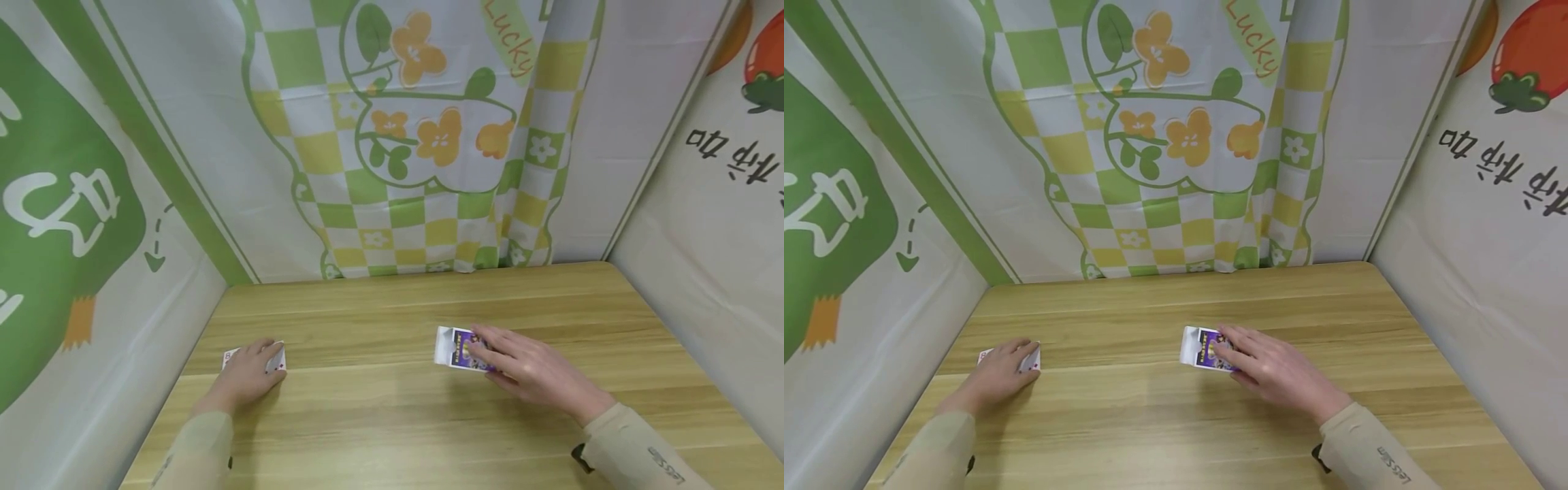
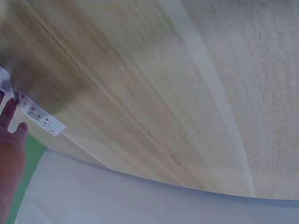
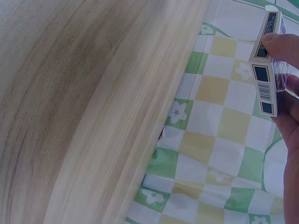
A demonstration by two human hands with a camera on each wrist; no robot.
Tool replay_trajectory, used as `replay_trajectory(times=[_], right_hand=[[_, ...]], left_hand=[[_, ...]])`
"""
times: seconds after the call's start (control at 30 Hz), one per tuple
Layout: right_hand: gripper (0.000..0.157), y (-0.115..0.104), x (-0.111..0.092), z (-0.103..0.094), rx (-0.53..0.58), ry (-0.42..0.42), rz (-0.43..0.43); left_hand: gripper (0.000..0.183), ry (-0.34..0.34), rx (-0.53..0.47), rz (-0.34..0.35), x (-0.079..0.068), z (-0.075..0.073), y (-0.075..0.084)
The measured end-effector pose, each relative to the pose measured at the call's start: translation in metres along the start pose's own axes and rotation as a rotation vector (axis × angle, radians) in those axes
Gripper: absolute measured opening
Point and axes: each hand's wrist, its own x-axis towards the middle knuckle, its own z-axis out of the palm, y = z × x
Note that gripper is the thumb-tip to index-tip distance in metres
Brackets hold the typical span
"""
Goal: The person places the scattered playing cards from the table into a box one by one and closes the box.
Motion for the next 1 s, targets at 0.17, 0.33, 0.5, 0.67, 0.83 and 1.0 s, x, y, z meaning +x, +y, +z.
replay_trajectory(times=[0.17, 0.33, 0.5, 0.67, 0.83, 1.0], right_hand=[[0.047, 0.000, 0.000, 0.000, -0.002, 0.009, -0.006], [0.047, 0.000, 0.000, 0.000, 0.000, -0.003, 0.001], [0.047, 0.000, 0.000, -0.001, 0.002, -0.002, 0.000], [0.047, 0.000, 0.000, 0.000, -0.002, 0.008, -0.006], [0.047, 0.000, 0.000, 0.001, -0.007, 0.030, -0.021], [0.046, -0.001, -0.001, 0.001, -0.007, 0.021, -0.011]], left_hand=[[0.068, -0.032, -0.014, -0.034, 0.001, -0.001, 0.004], [0.081, -0.048, -0.054, -0.101, 0.002, -0.002, 0.009], [0.089, -0.066, -0.087, -0.168, 0.003, -0.004, 0.013], [0.087, -0.089, -0.125, -0.210, 0.007, -0.007, 0.019], [0.094, -0.122, -0.182, -0.243, 0.011, -0.002, 0.015], [0.092, -0.113, -0.175, -0.233, 0.014, -0.004, 0.018]])
